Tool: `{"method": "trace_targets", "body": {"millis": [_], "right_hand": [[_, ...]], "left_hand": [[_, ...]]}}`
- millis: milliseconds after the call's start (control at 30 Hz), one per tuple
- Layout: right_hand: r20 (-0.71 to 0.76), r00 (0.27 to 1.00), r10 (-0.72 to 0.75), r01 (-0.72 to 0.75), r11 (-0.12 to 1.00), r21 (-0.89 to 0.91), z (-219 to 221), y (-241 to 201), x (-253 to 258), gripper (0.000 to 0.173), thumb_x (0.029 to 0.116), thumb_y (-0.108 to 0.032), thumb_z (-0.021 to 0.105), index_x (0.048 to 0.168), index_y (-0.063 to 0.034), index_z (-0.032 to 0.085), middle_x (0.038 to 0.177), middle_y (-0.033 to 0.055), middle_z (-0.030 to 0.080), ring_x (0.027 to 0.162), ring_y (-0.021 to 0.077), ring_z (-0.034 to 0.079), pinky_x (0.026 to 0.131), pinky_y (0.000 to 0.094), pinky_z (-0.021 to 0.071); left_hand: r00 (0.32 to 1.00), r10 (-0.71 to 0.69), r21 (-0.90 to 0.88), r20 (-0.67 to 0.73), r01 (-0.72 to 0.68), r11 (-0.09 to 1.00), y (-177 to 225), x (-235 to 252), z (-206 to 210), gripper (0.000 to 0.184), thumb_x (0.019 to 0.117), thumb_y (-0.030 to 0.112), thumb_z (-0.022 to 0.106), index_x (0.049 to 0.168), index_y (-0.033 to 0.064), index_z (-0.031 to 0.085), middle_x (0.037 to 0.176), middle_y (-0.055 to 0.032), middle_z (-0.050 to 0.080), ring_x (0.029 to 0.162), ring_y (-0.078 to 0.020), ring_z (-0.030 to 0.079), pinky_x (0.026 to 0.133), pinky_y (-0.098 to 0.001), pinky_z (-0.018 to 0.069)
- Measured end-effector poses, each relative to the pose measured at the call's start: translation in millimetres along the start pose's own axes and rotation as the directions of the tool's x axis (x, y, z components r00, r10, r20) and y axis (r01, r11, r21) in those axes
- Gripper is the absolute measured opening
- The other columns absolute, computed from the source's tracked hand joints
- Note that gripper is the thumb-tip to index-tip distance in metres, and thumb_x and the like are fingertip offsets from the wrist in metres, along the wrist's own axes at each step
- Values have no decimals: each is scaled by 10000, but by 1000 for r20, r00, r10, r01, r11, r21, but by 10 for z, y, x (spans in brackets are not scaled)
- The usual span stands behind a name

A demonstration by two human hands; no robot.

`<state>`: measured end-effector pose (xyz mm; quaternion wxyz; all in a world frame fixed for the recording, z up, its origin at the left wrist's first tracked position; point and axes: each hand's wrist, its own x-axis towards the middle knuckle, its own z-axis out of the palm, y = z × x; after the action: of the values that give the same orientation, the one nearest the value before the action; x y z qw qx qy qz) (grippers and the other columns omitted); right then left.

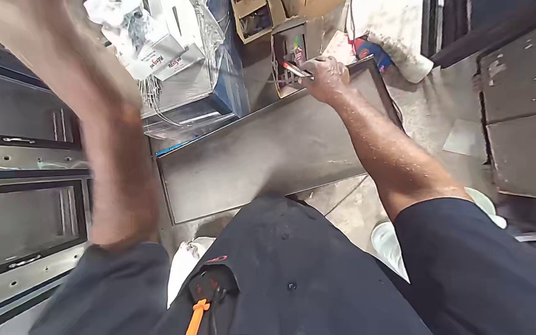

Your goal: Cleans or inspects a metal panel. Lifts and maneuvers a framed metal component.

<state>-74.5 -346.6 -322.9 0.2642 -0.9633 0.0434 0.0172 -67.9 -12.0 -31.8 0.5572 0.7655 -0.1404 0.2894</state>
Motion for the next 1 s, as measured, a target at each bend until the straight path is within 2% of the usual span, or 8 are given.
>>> {"method": "trace_targets", "body": {"millis": [33,67,167,267,433,633,800,1000], "right_hand": [[8,1000,20,-21,999,28,82,-44,-103,487,951,-308,649,1422,-197,588,1413,196,589,1279,467,557,966,700,465],[0,999,39,-39,997,74,153,-74,-218,535,936,-293,675,1449,-187,564,1428,209,575,1278,473,559,978,705,463],[-69,982,174,-147,947,286,452,93,-615,448,941,-302,700,1347,-123,641,1301,149,678,1213,328,649,1032,574,510],[-35,871,489,-410,766,496,680,515,-912,434,914,-294,733,1261,-45,655,1109,175,713,1004,308,704,921,553,564],[52,705,707,-538,486,689,656,1310,-815,377,893,-152,686,1248,-35,636,1108,131,703,922,228,718,828,438,612],[313,550,774,-341,-134,930,521,1940,-76,406,1026,-224,598,1379,-51,492,1144,89,681,891,166,717,731,305,620],[350,477,806,-267,-247,932,593,2045,476,507,993,-293,680,1388,-45,480,1134,116,694,872,180,729,702,297,625],[370,424,827,-231,-296,927,668,2065,702,522,918,-165,752,1352,-27,497,1146,154,635,942,226,700,749,339,625]], "left_hand": [[978,-206,-114,31,208,971,-162,-312,-192,419,1116,249,365,1429,-30,364,1353,-183,547,1249,-218,576,1037,-422,528],[922,-387,-222,32,384,896,-410,-691,-356,545,1117,392,341,1560,78,287,1495,-112,484,1359,-181,504,1119,-434,464],[510,-859,-364,30,806,466,-1249,-2235,-761,340,1060,407,515,1272,145,557,1145,-44,668,1012,-126,652,837,-327,563],[188,-982,-199,3,963,184,-1606,-3448,-1115,491,1019,78,593,1467,-36,425,1322,-217,612,1110,-268,670,955,-410,572],[182,-978,163,-104,973,164,-1850,-4110,-1380,337,984,161,696,1246,-41,629,849,-171,723,684,-245,722,664,-410,640],[140,-989,478,-44,872,102,-1860,-4611,-1439,482,956,241,720,1355,1,594,1057,-159,733,875,-218,715,802,-415,605],[-45,-988,481,-149,870,-112,-1381,-5042,-1008,507,958,260,724,1377,11,584,1203,-197,698,1018,-282,709,887,-479,594],[-95,-990,628,-104,766,-139,-934,-5253,-477,537,934,325,739,1380,61,599,1218,-128,725,1108,-236,706,991,-480,563]]}}
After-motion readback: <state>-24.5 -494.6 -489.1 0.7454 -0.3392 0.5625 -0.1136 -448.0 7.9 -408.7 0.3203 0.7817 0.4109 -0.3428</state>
